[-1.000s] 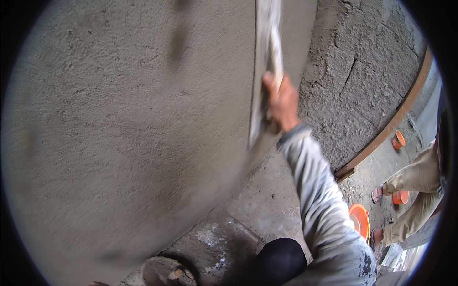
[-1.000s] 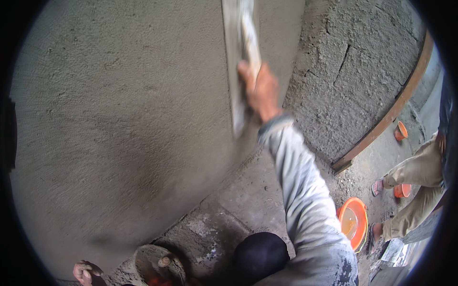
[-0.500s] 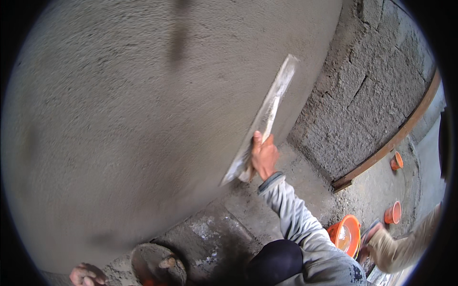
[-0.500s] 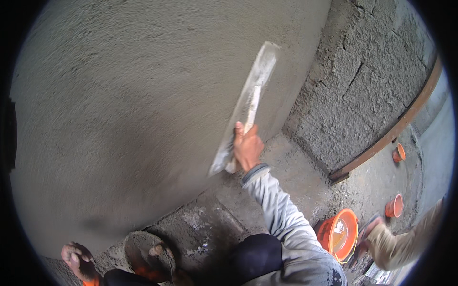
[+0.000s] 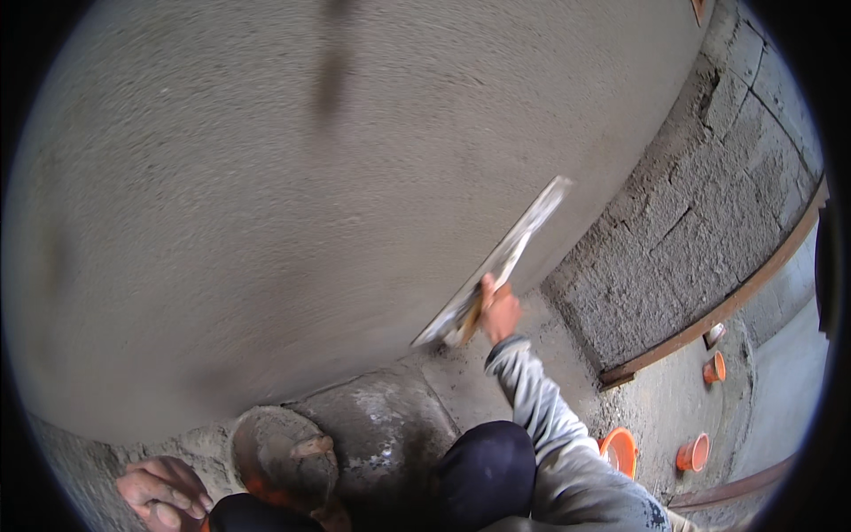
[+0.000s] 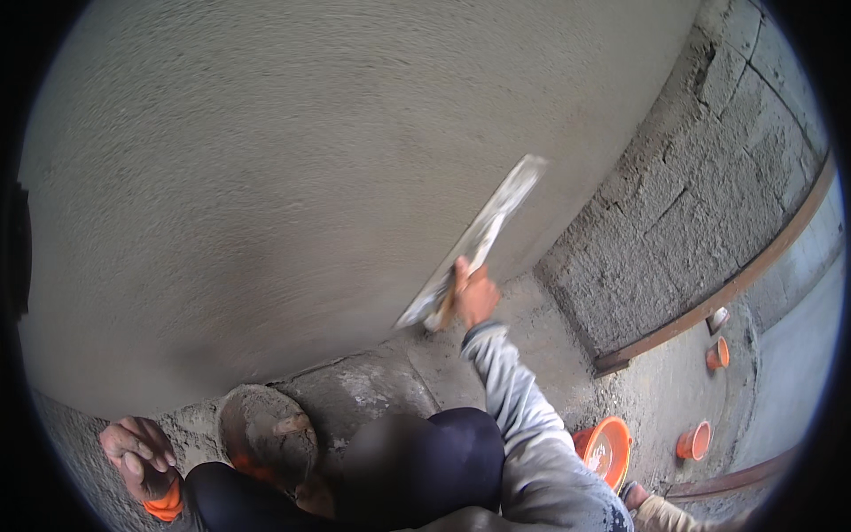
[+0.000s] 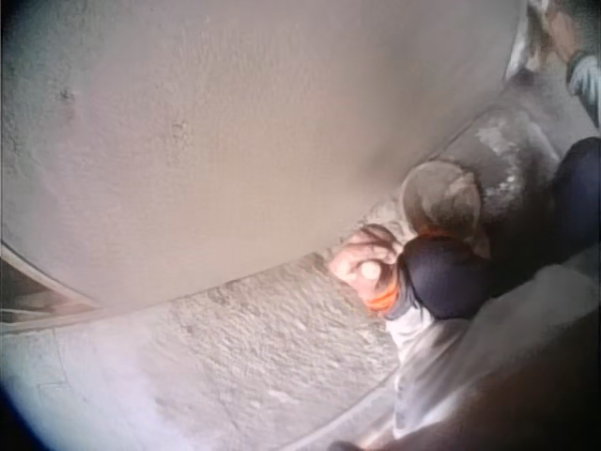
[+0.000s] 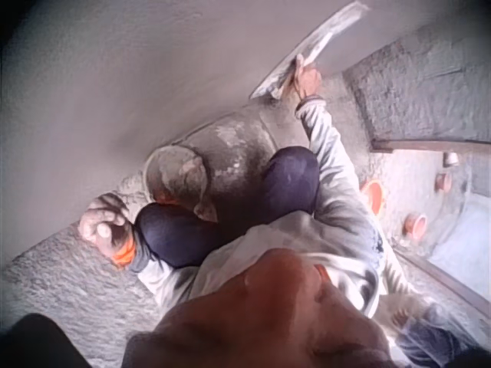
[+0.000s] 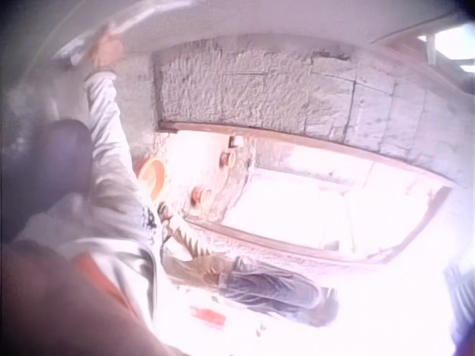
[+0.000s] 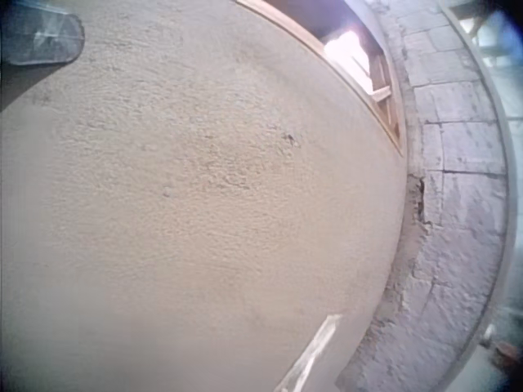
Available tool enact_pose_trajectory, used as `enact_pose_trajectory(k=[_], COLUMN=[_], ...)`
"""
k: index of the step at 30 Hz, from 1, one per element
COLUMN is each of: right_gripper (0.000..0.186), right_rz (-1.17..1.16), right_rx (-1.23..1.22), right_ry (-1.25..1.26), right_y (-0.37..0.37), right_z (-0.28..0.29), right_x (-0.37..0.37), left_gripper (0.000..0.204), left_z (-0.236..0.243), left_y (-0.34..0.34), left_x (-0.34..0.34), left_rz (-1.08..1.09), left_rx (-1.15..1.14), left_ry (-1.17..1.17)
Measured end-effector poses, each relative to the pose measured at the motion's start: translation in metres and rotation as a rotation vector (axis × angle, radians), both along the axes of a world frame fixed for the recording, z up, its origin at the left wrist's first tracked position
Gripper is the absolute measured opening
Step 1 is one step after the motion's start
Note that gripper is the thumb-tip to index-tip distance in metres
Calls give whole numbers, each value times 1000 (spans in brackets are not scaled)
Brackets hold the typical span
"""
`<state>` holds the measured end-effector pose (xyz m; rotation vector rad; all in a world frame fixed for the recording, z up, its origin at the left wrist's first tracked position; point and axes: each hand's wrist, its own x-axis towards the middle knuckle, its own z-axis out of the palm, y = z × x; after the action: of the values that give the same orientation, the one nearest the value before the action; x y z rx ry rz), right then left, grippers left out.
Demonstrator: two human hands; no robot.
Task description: The person applies wet plaster to a wall and floor area using a trowel, spreading the material evenly from a bucket and then smoothing the surface with a long wooden float.
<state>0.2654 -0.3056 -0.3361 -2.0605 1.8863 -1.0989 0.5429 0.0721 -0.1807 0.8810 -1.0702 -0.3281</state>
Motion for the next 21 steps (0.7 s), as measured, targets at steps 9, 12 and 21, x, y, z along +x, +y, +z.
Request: enact_pose_trajectory(k=[9,12,21], right_gripper=[53,47,56], right_rz=[336,538,196], right_rx=[-553,-829,-376], right_ry=[-368,-48,-54], right_y=[48,84,-39], right_z=[236,169,17], right_x=[100,133,-20], left_gripper=[22,19,18], left_z=[0,0,-9], left_y=[6,15,86], left_x=[14,21,40], left_rz=[-41,-31,226], left_rx=[-94,-184,-41], left_ry=[99,126,129])
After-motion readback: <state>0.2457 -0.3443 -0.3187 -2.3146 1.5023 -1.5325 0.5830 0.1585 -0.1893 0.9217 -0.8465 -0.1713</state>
